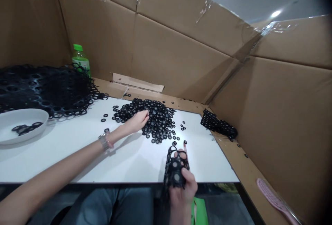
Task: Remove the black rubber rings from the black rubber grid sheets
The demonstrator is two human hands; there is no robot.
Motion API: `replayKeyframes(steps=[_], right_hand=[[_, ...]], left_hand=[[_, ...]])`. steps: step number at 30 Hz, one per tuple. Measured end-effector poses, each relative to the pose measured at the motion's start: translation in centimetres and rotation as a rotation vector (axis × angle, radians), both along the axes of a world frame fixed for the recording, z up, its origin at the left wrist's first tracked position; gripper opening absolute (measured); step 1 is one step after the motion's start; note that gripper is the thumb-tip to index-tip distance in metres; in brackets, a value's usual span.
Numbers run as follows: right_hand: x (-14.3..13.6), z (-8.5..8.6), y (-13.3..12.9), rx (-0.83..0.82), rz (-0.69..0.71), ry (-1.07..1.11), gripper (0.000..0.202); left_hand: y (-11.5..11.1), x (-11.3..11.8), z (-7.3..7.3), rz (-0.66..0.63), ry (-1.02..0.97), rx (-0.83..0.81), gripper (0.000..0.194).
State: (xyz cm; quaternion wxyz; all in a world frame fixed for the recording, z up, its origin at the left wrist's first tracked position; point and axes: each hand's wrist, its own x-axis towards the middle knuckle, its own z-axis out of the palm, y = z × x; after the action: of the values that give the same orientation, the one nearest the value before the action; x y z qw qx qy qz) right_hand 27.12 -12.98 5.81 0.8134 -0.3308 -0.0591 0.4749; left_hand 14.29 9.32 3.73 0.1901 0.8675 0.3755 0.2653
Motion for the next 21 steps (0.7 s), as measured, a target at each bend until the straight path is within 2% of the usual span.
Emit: replayKeyframes(steps=[3,6,9,10,13,15,18,21], right_hand=[[-1.2,-0.6,0.4,-0.037,0.031,-0.047,0.029],[-1.4,-1.3,0.3,-0.055,0.088,-0.048,0.024],[-1.7,-2.0,0.2,-0.108,0.078,-0.094,0.026],[-1.9,-2.3,0.1,-0.125,0.066,-0.117,0.028],[-2.9,-2.7,0.0,-0.134,0.061,-0.17,0.039],[-3.5,-2.8,-0.2,-0.116,0.089,-0.16,0.046],[-3.9,-2.5,-0.3,-0.131,0.122,-0.107,0.047],[-3.4,-1.9,-0.1,-0.126,0.11,-0.062,0.039]], left_hand=[[2.9,0.7,0.4,0.045,0.068,0.038,0.007],[2.3,0.8,1.2,0.098,0.099,0.081,0.011],[-1.6,0.1,2.5,0.056,0.063,0.129,0.016],[-3.4,-0.3,3.0,-0.018,0.035,0.119,0.021],[-8.9,-1.4,4.2,-0.363,0.012,-0.081,0.036],[-11.6,-1.9,4.8,-0.451,0.031,-0.194,0.035],[-13.6,-2.3,5.4,-0.494,0.042,-0.3,0.029],[-14.0,-2.2,5.2,-0.449,-0.039,-0.377,0.032]])
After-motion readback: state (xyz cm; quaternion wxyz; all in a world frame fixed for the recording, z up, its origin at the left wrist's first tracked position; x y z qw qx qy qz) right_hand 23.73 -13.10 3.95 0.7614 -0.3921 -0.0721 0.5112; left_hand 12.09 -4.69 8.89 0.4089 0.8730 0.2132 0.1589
